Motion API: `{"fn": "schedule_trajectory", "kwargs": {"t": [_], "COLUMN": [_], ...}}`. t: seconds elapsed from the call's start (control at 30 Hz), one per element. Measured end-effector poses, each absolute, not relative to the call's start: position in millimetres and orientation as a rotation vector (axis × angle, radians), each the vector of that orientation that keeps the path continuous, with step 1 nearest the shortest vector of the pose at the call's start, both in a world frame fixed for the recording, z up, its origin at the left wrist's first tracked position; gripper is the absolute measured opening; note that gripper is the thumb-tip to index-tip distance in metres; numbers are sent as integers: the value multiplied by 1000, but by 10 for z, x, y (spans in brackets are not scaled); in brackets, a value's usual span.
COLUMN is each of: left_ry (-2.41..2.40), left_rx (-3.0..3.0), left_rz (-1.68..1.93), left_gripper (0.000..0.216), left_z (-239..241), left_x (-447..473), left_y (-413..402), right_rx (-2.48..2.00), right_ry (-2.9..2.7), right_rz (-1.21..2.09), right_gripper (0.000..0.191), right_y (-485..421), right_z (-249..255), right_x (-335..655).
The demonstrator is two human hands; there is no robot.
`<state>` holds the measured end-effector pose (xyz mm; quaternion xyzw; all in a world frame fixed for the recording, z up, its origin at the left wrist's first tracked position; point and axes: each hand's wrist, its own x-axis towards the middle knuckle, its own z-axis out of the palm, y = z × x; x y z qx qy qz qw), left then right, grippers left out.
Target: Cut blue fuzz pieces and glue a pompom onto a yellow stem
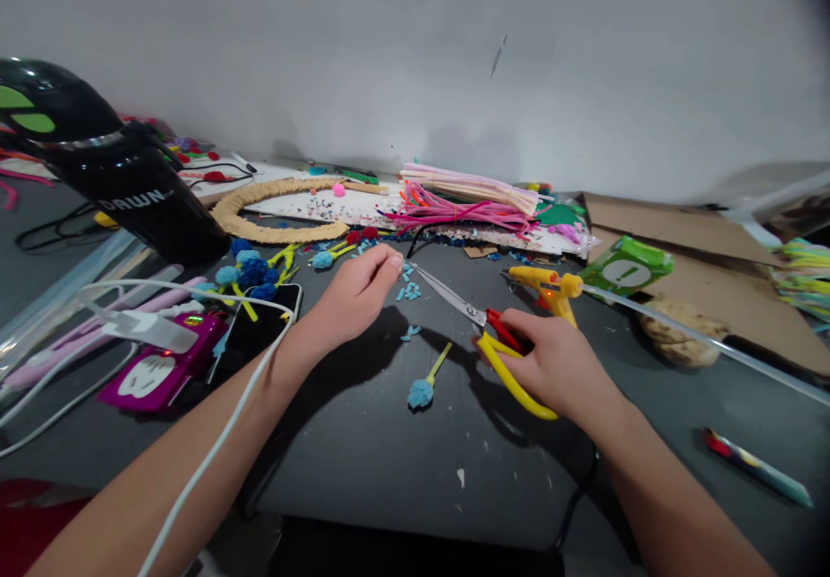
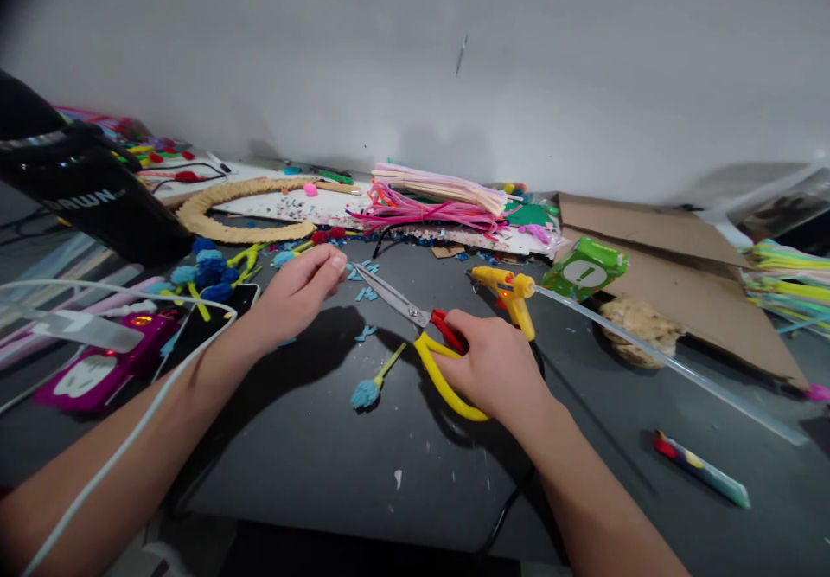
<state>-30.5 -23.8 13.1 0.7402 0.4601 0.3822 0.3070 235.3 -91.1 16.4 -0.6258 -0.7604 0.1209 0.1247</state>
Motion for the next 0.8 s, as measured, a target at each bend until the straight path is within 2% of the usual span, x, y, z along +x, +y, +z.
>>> {"fn": "schedule_trajectory", "kwargs": {"t": [0.8], "left_ry": [1236], "left_rx": [2002], "left_rz": [999], "left_gripper": [36], "left_z": [138], "left_x": [-306], "left_y": [-235], "right_rx": [-1831], "right_ry": [-2190], "right_rz": [388], "right_gripper": [36], "right_y": [-919], "right_z": [197], "right_x": [2350]}}
